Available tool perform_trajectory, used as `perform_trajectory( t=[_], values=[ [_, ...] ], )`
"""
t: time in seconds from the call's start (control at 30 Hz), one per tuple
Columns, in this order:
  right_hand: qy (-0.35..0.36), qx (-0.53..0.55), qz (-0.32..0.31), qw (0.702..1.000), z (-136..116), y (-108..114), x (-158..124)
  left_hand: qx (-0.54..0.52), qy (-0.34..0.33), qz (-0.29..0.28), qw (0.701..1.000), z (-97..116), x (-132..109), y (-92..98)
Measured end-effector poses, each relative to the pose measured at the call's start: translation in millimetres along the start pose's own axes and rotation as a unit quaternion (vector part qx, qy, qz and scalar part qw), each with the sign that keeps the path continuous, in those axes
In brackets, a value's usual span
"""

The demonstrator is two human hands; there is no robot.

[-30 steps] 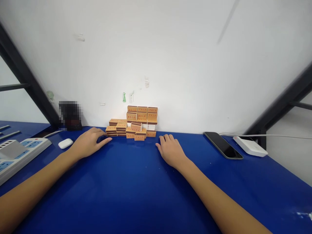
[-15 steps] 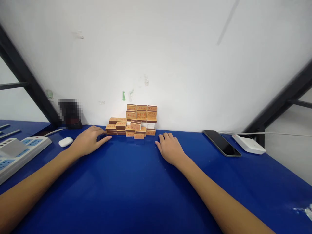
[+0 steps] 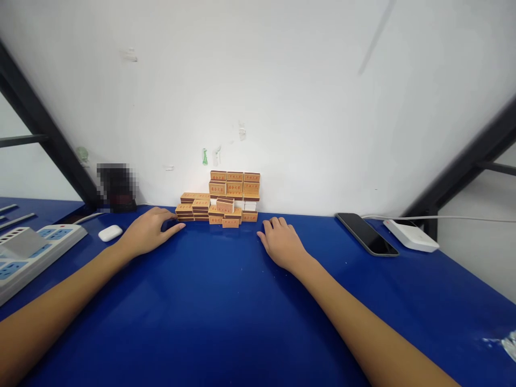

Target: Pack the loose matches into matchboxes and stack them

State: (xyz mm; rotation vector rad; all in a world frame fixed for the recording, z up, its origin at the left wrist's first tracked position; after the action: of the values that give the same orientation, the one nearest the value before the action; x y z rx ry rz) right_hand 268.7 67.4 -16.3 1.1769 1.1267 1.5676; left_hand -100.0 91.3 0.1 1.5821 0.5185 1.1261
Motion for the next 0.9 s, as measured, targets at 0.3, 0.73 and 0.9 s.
perform_trajectory(
  t=[0.3, 0.73, 0.9],
  values=[
    [0.005, -0.001, 0.002, 1.0, 0.3, 0.9, -0.6, -0.029, 0.017, 0.011, 0.999, -6.2, 0.5, -6.5],
    [-0.001, 0.002, 0.001, 1.0, 0.1, 1.1, -0.8, -0.037, 0.013, 0.014, 0.999, -4.5, 1.5, -6.9],
    [0.004, -0.003, 0.002, 1.0, 0.0, 0.1, -0.3, -0.043, 0.012, 0.007, 0.999, -3.0, 1.4, -4.6]
  ],
)
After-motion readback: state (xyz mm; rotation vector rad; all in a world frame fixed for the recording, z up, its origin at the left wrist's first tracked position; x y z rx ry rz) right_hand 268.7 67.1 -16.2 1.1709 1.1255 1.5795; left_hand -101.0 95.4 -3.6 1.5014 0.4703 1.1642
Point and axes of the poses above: each hand's wrist, its own x-axis towards the middle knuckle, its own y-axis out of the back of the hand, z = x × y, the point moved 1 cm from there along x, towards the middle knuckle, and after that the axes turned 7 degrees about -y, right-handed, at the moved point
